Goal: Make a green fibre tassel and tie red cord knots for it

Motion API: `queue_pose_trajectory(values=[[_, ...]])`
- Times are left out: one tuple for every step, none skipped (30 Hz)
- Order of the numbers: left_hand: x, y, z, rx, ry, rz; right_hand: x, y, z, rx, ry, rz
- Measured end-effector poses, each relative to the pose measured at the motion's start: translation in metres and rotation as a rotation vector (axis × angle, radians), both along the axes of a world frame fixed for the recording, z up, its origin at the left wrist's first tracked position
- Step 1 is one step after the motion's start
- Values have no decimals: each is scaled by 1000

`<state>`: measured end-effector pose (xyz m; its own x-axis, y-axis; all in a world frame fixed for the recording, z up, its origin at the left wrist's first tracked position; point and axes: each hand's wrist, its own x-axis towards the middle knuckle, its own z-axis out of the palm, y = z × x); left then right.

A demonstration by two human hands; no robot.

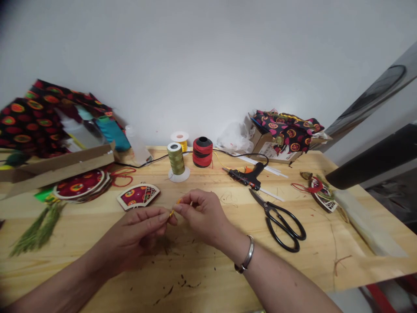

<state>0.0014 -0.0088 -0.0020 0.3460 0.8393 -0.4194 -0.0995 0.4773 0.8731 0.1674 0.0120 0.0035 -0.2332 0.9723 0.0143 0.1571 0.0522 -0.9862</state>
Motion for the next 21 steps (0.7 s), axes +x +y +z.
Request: queue_pose_trajectory(values=[[0, 0, 0, 5, 8, -2, 0, 0, 0, -12, -3, 2], [0, 0, 0, 10, 15, -5, 0, 0, 1, -24, -2, 6], [0, 0, 0, 16, 19, -9, 0, 0, 1, -31, -2, 7], [-1, 0, 0, 22, 23, -13, 0, 0, 2, -34, -2, 5], [-1, 0, 1, 25, 28, -21, 0, 0, 2, -34, -2, 3], [-1, 0, 1, 26, 33, -28, 0, -1, 2, -32, -2, 1], [-1, 0, 1, 24, 38, -35, 0, -1, 2, -31, -1, 0], [-1, 0, 1, 22, 43, -42, 0, -1, 2, -30, 1, 1], [-1, 0, 1, 19, 49, -46, 0, -1, 2, -29, 4, 3], [-1, 0, 0, 18, 52, -48, 0, -1, 1, -26, 8, 5], [-1, 0, 0, 18, 53, -50, 0, -2, 1, -19, 11, 4], [-2, 0, 0, 19, 53, -52, 0, -2, 1, -11, 10, 2], [-2, -1, 0, 19, 55, -54, 0, -2, 1, -2, 8, 2], [-1, -1, 0, 19, 57, -56, 0, -2, 1, 4, 6, 3], [-1, -1, 1, 20, 59, -59, 1, -3, 1, 8, 3, 7], [-1, -1, 1, 21, 66, -61, 1, -3, 1, 11, 0, 12], [-1, -1, 2, 24, 75, -63, 1, -3, 1, 14, -5, 15], [-1, -1, 2, 28, 84, -64, 1, -3, 2, 15, -10, 15], [-1, -1, 3, 30, 91, -64, 1, -4, 2, 16, -13, 14], [0, -1, 3, 30, 95, -61, 1, -4, 2, 12, -12, 14], [0, -1, 3, 29, 93, -52, 1, -4, 2, 0, -3, 18]])
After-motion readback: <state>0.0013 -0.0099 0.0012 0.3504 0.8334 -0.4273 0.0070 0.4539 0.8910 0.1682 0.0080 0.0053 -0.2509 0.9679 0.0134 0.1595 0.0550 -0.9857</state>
